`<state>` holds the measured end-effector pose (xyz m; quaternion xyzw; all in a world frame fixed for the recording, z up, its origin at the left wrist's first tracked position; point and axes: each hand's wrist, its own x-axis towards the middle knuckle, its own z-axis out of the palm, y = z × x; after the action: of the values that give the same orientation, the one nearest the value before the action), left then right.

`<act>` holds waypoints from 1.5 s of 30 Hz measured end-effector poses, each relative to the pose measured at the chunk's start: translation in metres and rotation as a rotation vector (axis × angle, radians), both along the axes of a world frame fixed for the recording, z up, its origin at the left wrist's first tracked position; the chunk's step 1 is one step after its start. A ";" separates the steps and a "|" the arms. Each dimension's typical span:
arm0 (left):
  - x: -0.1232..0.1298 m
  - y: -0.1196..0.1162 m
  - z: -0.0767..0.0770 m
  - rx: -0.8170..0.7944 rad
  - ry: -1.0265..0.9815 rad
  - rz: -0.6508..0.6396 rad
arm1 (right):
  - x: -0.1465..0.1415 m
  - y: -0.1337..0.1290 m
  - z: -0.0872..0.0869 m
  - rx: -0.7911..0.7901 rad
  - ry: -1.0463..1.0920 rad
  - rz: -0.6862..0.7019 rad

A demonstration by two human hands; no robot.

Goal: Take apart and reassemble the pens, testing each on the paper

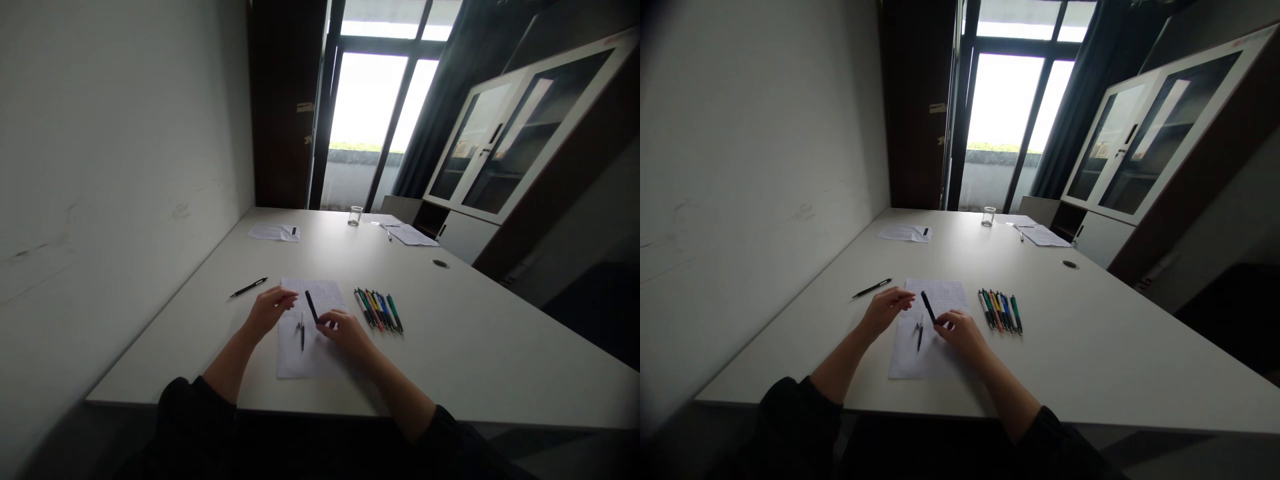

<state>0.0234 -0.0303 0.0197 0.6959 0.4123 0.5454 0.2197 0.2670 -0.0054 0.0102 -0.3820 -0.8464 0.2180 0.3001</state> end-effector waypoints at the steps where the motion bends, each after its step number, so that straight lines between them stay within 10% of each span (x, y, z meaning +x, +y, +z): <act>1: -0.001 0.001 -0.001 0.002 0.010 0.023 | 0.001 0.001 0.000 -0.006 0.001 -0.018; 13: -0.019 0.011 -0.021 0.023 0.499 0.225 | 0.020 -0.018 0.007 0.078 -0.198 -0.325; 45: -0.036 -0.024 -0.048 -0.100 0.933 0.223 | 0.035 -0.048 -0.005 0.046 -0.217 -0.310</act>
<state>-0.0125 -0.0544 -0.0286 0.8065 0.5647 0.1745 -0.0156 0.3023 -0.0534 0.0056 -0.5221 -0.8097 0.1073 0.2456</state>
